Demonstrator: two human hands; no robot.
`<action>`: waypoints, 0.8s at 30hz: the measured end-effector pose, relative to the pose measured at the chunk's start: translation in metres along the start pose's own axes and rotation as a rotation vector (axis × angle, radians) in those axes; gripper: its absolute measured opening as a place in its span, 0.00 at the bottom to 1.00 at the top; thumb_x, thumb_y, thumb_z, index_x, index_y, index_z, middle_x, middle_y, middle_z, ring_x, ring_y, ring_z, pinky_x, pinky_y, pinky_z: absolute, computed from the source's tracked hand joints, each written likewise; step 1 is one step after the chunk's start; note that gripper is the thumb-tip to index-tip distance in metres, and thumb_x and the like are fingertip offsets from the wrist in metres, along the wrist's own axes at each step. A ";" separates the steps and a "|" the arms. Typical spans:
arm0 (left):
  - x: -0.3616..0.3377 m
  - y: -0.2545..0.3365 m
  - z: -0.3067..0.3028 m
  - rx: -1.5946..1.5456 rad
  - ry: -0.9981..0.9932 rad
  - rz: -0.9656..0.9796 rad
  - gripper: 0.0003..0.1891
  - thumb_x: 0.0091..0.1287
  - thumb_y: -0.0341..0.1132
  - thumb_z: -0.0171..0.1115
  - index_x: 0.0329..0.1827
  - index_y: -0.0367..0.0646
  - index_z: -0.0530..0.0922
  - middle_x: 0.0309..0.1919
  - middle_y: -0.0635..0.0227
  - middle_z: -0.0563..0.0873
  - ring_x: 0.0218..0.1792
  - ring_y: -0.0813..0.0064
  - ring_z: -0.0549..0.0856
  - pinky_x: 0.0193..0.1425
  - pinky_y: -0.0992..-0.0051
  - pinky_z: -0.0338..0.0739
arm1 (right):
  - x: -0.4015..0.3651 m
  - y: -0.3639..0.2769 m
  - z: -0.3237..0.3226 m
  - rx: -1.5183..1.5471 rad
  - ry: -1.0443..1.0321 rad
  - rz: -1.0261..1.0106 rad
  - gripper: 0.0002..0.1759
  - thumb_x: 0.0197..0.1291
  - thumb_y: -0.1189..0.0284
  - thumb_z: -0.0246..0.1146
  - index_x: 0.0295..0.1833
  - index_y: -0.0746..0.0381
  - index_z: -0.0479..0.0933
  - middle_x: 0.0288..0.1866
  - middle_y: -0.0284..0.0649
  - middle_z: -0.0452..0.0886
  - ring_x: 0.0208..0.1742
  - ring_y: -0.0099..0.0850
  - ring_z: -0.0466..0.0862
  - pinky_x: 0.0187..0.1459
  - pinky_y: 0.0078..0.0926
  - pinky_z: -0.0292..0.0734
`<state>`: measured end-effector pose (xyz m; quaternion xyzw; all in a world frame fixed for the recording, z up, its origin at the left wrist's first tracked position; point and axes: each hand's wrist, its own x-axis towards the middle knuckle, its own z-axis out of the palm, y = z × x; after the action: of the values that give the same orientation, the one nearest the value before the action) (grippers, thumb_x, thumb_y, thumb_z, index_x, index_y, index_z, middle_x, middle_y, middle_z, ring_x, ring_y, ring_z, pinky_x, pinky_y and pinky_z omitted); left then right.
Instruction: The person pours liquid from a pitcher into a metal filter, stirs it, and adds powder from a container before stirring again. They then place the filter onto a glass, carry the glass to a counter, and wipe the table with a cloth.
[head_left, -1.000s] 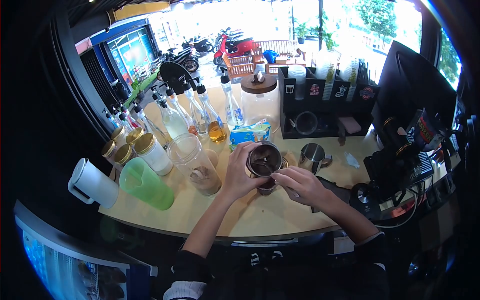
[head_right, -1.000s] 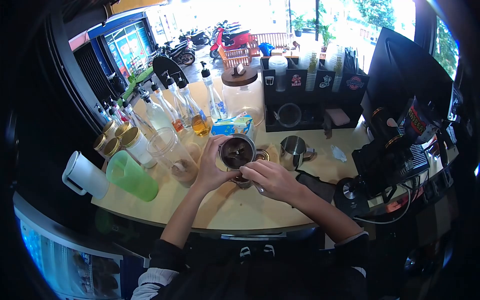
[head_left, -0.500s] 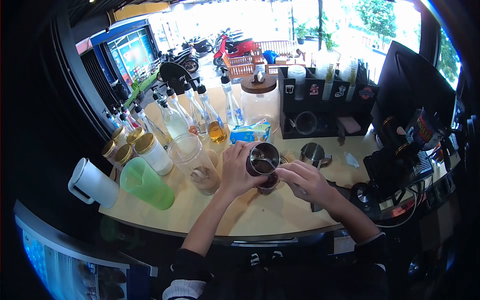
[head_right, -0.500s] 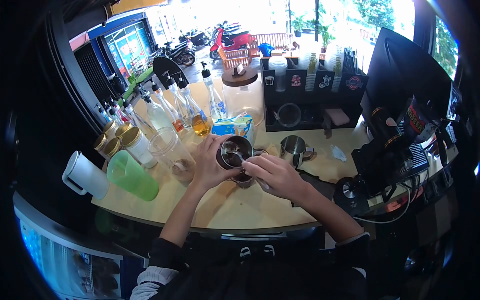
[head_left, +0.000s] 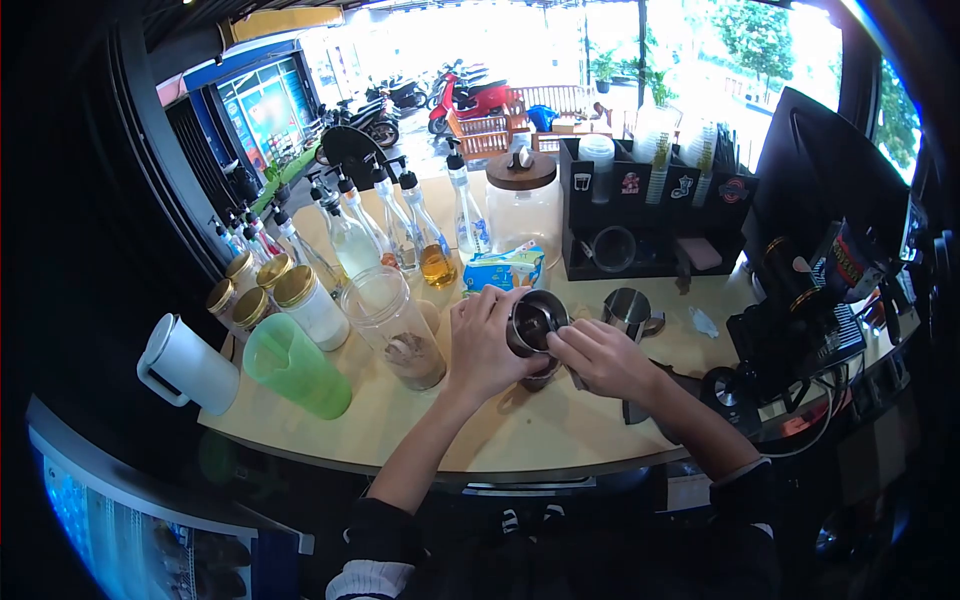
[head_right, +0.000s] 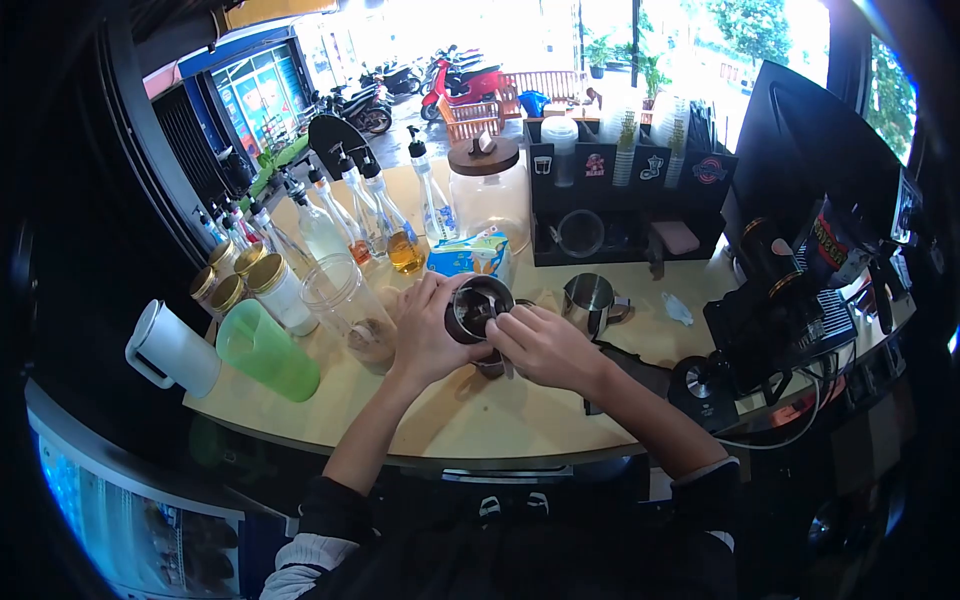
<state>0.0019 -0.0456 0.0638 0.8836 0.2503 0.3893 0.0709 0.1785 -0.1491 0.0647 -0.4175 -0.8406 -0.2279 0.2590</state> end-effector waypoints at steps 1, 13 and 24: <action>-0.001 0.002 0.000 0.008 0.006 0.018 0.40 0.34 0.45 0.79 0.57 0.50 0.75 0.43 0.68 0.75 0.50 0.66 0.75 0.61 0.62 0.62 | 0.001 -0.001 0.000 -0.019 0.018 -0.030 0.24 0.42 0.78 0.65 0.50 0.68 0.74 0.41 0.40 0.75 0.38 0.35 0.79 0.38 0.31 0.76; -0.002 0.002 0.002 0.044 0.038 0.054 0.41 0.37 0.48 0.79 0.59 0.48 0.75 0.43 0.68 0.75 0.47 0.67 0.75 0.60 0.63 0.62 | -0.002 -0.007 0.002 -0.008 0.065 -0.044 0.23 0.43 0.74 0.66 0.48 0.66 0.74 0.38 0.38 0.74 0.38 0.34 0.79 0.39 0.31 0.77; 0.000 0.006 0.004 0.089 0.064 0.116 0.41 0.36 0.46 0.79 0.59 0.47 0.75 0.44 0.68 0.76 0.49 0.66 0.75 0.60 0.63 0.62 | -0.002 -0.002 0.005 0.026 0.154 -0.005 0.24 0.41 0.76 0.67 0.48 0.65 0.73 0.39 0.40 0.75 0.38 0.36 0.79 0.38 0.32 0.77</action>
<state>0.0069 -0.0506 0.0634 0.8859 0.2180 0.4094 0.0010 0.1765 -0.1488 0.0591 -0.3935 -0.8221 -0.2491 0.3275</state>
